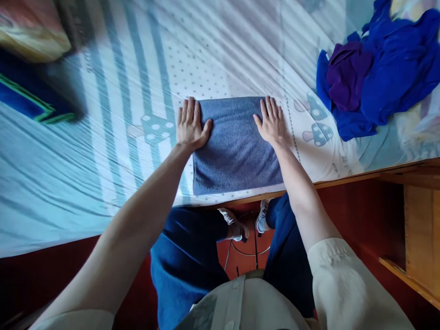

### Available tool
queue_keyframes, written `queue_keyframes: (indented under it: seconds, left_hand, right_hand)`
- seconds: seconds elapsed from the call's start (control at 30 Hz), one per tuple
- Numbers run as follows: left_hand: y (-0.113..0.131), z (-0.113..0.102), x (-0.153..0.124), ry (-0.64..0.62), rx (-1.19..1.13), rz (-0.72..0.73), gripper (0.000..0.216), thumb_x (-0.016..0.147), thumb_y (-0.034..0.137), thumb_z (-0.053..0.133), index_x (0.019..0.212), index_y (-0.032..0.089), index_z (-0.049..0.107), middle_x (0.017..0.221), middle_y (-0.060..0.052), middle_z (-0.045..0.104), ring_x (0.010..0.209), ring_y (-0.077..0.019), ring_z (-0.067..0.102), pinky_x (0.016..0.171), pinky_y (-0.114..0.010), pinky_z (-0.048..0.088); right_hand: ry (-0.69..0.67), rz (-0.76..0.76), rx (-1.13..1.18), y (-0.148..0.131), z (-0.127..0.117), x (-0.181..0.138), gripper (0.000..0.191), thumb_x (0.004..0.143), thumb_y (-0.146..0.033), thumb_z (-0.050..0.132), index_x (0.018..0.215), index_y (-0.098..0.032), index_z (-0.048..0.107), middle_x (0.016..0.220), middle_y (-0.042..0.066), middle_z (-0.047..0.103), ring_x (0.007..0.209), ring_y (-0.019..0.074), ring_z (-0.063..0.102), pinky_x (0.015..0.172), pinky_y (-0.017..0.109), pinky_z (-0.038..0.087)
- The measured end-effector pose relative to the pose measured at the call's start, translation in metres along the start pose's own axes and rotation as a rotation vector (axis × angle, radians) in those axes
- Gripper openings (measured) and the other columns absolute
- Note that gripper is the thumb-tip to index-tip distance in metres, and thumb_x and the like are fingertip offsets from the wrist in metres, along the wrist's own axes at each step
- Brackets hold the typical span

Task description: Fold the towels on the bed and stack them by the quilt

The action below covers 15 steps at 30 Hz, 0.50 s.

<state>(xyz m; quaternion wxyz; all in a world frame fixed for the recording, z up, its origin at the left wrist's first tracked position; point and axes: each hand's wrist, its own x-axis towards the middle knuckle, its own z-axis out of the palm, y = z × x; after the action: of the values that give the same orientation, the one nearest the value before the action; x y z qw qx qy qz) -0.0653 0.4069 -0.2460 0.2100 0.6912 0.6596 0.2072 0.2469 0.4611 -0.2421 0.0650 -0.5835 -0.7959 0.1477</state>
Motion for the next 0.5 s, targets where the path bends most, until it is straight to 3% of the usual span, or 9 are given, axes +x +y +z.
queue_keyframes:
  seconds: [0.07, 0.17, 0.33, 0.43, 0.5]
  left_hand:
    - [-0.002, -0.002, 0.008, 0.01, -0.02, -0.002, 0.081, 0.099, 0.065, 0.037, 0.164, 0.018, 0.03, 0.173, -0.01, 0.024, 0.162, -0.0276, 0.007, 0.133, -0.052, 0.001]
    - [0.014, -0.002, 0.013, 0.01, -0.028, -0.012, 0.077, 0.1, 0.062, 0.037, 0.165, 0.022, 0.029, 0.174, -0.005, 0.022, 0.163, -0.0264, 0.0, 0.133, -0.051, -0.004]
    - [0.054, 0.015, -0.009, -0.057, -0.023, 0.12, 0.079, 0.099, 0.062, 0.037, 0.164, 0.018, 0.03, 0.174, -0.008, 0.021, 0.162, -0.0296, -0.002, 0.132, -0.057, -0.003]
    - [0.049, 0.022, -0.014, -0.065, -0.019, 0.125, 0.078, 0.099, 0.063, 0.036, 0.162, 0.017, 0.034, 0.173, -0.009, 0.023, 0.162, -0.0293, -0.001, 0.132, -0.058, -0.002]
    - [0.035, 0.021, -0.003, -0.053, -0.004, 0.072, 0.078, 0.099, 0.063, 0.036, 0.163, 0.018, 0.033, 0.174, -0.006, 0.02, 0.163, -0.0266, -0.003, 0.133, -0.056, -0.003]
  right_hand:
    - [-0.005, -0.006, -0.015, 0.008, 0.001, 0.017, 0.072, 0.108, -0.054, 0.018, 0.167, -0.013, 0.018, 0.175, 0.012, 0.014, 0.163, 0.0282, 0.006, 0.131, 0.061, 0.003]
    - [-0.005, 0.013, -0.022, 0.0, 0.002, 0.03, 0.072, 0.108, -0.054, 0.018, 0.167, -0.012, 0.019, 0.175, 0.012, 0.015, 0.163, 0.0296, 0.006, 0.131, 0.063, 0.0]
    - [-0.071, -0.162, 0.014, -0.043, 0.005, -0.015, 0.073, 0.106, -0.056, 0.029, 0.168, -0.02, 0.016, 0.176, 0.006, 0.014, 0.163, 0.029, -0.001, 0.131, 0.063, 0.002]
    - [-0.088, -0.213, 0.038, -0.042, 0.004, -0.04, 0.074, 0.106, -0.055, 0.03, 0.168, -0.016, 0.017, 0.176, 0.008, 0.014, 0.163, 0.0278, 0.004, 0.132, 0.06, 0.002]
    - [-0.061, -0.157, 0.05, -0.027, 0.001, -0.034, 0.075, 0.107, -0.056, 0.025, 0.167, -0.013, 0.018, 0.175, 0.01, 0.014, 0.163, 0.0271, 0.005, 0.132, 0.058, 0.002]
